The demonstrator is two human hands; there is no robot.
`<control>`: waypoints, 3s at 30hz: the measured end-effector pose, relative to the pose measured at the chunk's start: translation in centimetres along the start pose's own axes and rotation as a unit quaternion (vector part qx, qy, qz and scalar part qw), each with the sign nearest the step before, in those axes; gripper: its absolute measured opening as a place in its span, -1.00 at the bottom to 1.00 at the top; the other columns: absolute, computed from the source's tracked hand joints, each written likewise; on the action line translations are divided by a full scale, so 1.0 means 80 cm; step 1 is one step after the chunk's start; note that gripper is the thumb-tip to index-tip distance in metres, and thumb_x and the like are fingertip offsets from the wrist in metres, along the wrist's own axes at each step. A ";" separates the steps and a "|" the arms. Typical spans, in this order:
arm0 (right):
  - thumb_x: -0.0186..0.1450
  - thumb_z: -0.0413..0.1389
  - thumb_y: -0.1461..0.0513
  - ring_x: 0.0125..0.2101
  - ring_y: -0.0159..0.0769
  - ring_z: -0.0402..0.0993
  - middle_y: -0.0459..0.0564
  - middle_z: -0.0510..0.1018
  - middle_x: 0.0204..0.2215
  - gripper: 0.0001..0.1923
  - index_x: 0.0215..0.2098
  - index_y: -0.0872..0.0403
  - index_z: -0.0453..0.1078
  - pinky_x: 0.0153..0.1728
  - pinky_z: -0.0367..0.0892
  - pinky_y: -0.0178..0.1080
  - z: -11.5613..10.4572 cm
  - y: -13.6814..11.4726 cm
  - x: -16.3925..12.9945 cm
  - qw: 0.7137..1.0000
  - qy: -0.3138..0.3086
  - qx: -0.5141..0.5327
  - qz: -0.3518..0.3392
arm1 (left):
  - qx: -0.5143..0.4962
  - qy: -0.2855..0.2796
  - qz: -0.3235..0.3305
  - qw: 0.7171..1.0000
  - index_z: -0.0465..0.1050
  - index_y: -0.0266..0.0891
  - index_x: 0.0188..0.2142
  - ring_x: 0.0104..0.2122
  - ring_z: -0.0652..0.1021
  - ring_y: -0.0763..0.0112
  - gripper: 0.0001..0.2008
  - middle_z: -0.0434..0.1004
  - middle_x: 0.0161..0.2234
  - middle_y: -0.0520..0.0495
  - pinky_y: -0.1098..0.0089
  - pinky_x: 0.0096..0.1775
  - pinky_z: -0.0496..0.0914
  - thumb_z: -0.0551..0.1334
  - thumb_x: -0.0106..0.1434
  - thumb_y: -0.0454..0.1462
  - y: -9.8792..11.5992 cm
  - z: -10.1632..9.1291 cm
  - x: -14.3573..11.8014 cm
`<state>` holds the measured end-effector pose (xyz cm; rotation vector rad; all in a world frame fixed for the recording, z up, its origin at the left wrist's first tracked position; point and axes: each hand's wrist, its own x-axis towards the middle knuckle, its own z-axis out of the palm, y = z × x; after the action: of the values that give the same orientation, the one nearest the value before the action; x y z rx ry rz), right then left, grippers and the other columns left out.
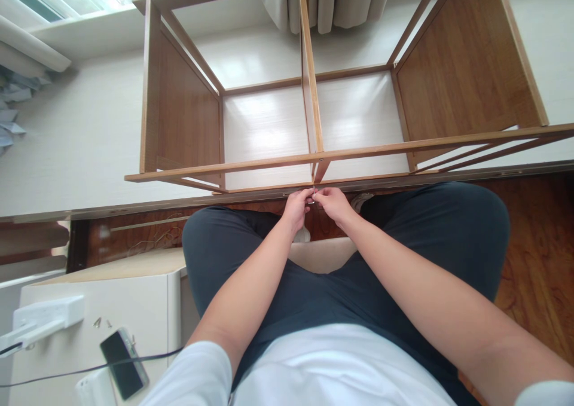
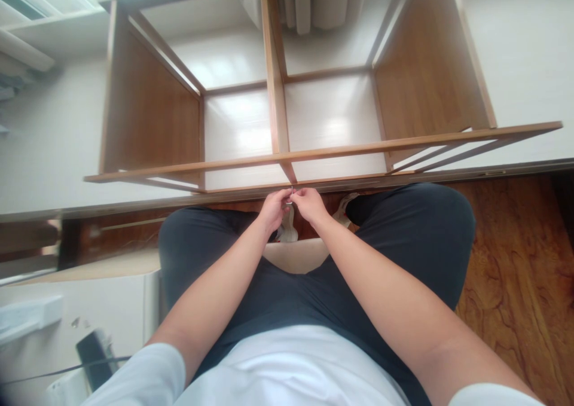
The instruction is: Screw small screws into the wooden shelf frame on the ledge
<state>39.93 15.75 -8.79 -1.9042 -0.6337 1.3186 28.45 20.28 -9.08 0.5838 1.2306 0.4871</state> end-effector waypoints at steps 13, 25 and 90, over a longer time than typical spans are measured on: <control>0.03 0.11 0.10 -0.46 -0.32 0.37 -0.07 0.51 -0.57 -0.77 -0.54 0.11 0.46 -0.46 0.16 -0.32 0.002 0.009 0.004 1.000 -0.011 0.016 0.002 | -0.015 -0.008 0.002 1.000 0.63 -0.24 -0.38 -0.41 0.43 0.44 -0.77 0.54 -0.43 -0.07 0.44 -0.42 0.11 0.40 -0.02 -0.16 -0.003 -0.001 0.003; 0.04 0.08 0.09 -0.41 -0.28 0.42 0.01 0.59 -0.47 -0.72 -0.48 0.13 0.50 -0.46 0.17 -0.32 0.004 0.007 0.002 0.999 -0.022 0.023 0.008 | -0.015 -0.011 0.005 1.000 0.64 -0.24 -0.38 -0.41 0.43 0.44 -0.78 0.53 -0.45 -0.06 0.44 -0.43 0.11 0.40 -0.01 -0.16 -0.001 -0.001 0.000; 0.15 0.18 0.32 -0.56 -0.40 0.43 -0.03 0.59 -0.52 -0.89 -0.38 0.07 0.32 -0.58 0.18 -0.39 0.004 -0.030 -0.016 0.992 -0.023 0.059 0.108 | -0.036 -0.012 0.001 0.999 0.51 -0.25 -0.44 -0.52 0.40 0.50 -0.75 0.47 -0.53 0.00 0.42 -0.46 0.16 0.45 -0.03 -0.16 -0.002 0.001 0.003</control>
<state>39.16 16.35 -6.23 -1.8910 -0.3713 1.5056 28.57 20.31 -9.36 0.5277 1.1840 0.5230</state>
